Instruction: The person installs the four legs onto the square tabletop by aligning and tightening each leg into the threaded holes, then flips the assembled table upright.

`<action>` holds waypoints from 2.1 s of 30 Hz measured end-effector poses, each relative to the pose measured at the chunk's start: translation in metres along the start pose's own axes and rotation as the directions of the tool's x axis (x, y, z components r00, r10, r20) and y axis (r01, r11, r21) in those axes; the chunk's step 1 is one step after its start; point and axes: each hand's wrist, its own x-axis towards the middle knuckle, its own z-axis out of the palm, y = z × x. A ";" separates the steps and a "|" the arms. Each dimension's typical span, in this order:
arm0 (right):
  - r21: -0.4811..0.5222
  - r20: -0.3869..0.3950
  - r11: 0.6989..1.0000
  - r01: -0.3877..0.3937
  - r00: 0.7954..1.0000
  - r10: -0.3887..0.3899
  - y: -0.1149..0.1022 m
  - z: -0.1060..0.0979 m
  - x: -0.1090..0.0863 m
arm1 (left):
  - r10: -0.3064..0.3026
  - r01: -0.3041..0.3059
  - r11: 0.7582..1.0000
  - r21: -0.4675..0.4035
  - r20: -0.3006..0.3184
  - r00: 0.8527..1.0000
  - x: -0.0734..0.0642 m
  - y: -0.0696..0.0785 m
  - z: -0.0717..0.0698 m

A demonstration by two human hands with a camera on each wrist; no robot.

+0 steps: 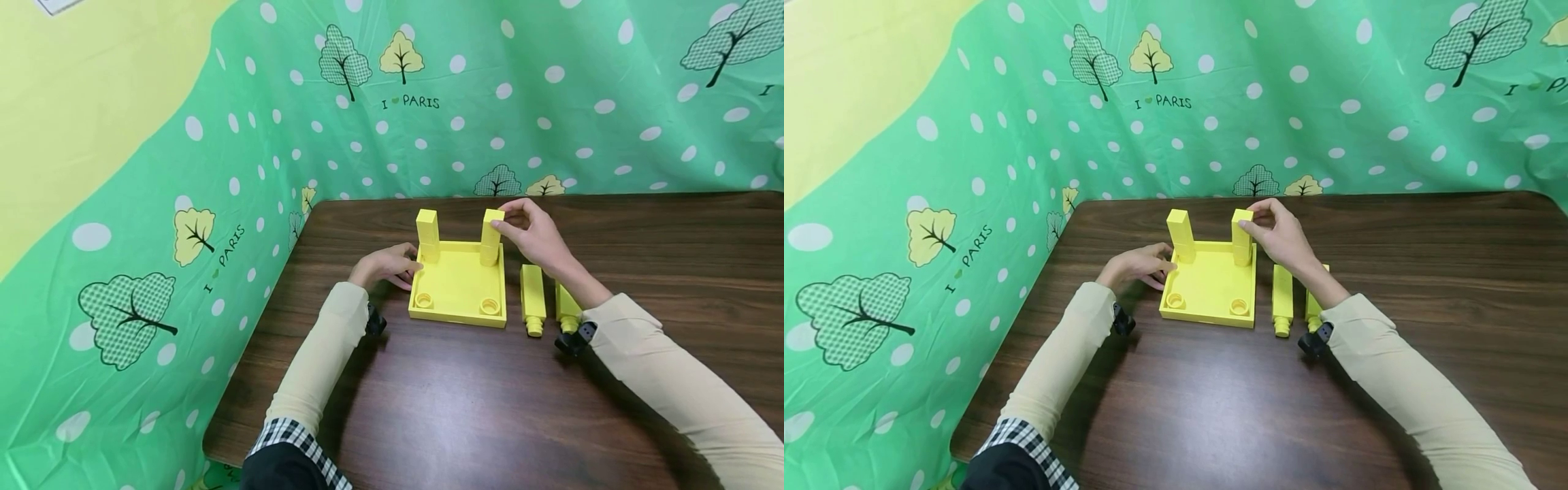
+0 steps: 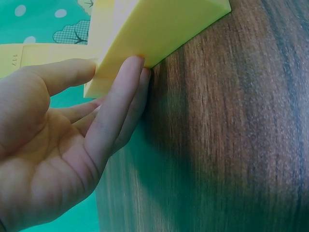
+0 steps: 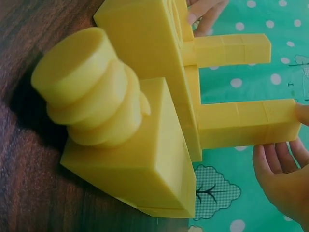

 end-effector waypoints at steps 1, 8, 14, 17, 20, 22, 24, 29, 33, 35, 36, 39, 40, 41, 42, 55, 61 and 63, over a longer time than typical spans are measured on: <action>-0.019 -0.007 1.000 0.003 1.000 -0.003 0.000 0.000 0.000 | 0.000 0.000 1.000 0.002 0.001 1.000 0.000 0.000 0.000; -0.120 -0.052 0.993 0.023 0.998 -0.030 -0.002 0.001 -0.002 | -0.002 0.002 1.000 0.008 0.002 1.000 -0.001 0.001 -0.001; -0.141 -0.065 0.989 0.046 0.996 -0.055 -0.002 0.002 -0.002 | 0.001 -0.001 1.000 0.009 0.002 1.000 -0.001 0.001 0.000; -0.149 -0.065 0.987 0.054 0.996 -0.064 -0.002 0.002 -0.002 | 0.005 -0.005 1.000 0.012 0.004 1.000 -0.002 0.001 0.000; -0.159 -0.065 0.985 0.066 0.995 -0.077 -0.003 0.002 -0.002 | 0.006 -0.006 1.000 0.016 0.006 1.000 -0.002 0.001 0.000; -0.164 -0.066 0.983 0.076 0.994 -0.088 -0.003 0.002 -0.002 | 0.007 -0.007 1.000 0.016 0.007 1.000 -0.002 0.001 0.000; -0.169 -0.066 0.982 0.087 0.993 -0.099 -0.002 0.002 -0.001 | 0.008 -0.008 1.000 0.011 0.008 1.000 -0.001 0.000 0.000; -0.180 -0.057 0.979 0.098 0.992 -0.110 -0.001 0.001 0.001 | 0.007 -0.007 1.000 -0.007 0.013 1.000 0.000 0.001 0.000; -0.180 -0.045 0.979 0.092 0.994 -0.101 -0.001 0.000 0.001 | 0.000 0.000 1.000 -0.006 0.013 1.000 0.000 0.001 0.000; -0.177 -0.039 0.980 0.089 0.995 -0.097 -0.001 0.000 0.002 | -0.001 0.001 1.000 -0.001 0.013 1.000 0.000 0.001 0.000; -0.177 -0.036 0.980 0.088 0.995 -0.096 -0.001 -0.001 0.002 | -0.001 0.001 1.000 0.001 0.015 1.000 0.000 0.001 0.000; -0.178 -0.029 0.980 0.086 0.995 -0.093 -0.001 -0.001 0.002 | 0.001 -0.002 1.000 0.007 0.018 1.000 0.000 0.002 0.000; -0.178 -0.027 0.980 0.086 0.995 -0.092 -0.001 -0.001 0.002 | 0.002 -0.002 1.000 0.007 0.019 1.000 0.000 0.002 0.000; -0.178 -0.026 0.980 0.085 0.995 -0.091 -0.002 -0.001 0.002 | 0.001 -0.001 1.000 0.007 0.020 1.000 0.000 0.001 -0.001; -0.179 -0.025 0.980 0.084 0.996 -0.090 -0.002 -0.001 0.002 | 0.001 -0.001 1.000 0.007 0.020 1.000 0.000 0.001 -0.001; -0.190 -0.034 0.977 0.096 0.994 -0.104 -0.003 -0.001 0.000 | -0.012 0.013 1.000 -0.007 0.031 0.999 0.001 0.003 -0.001; -0.196 -0.047 0.974 0.117 0.991 -0.128 -0.003 0.000 0.001 | -0.005 0.005 1.000 0.000 0.026 1.000 0.000 0.002 -0.001; -0.196 -0.050 0.973 0.124 0.989 -0.136 -0.003 0.000 0.001 | -0.001 0.001 1.000 0.001 0.025 1.000 0.000 0.002 -0.001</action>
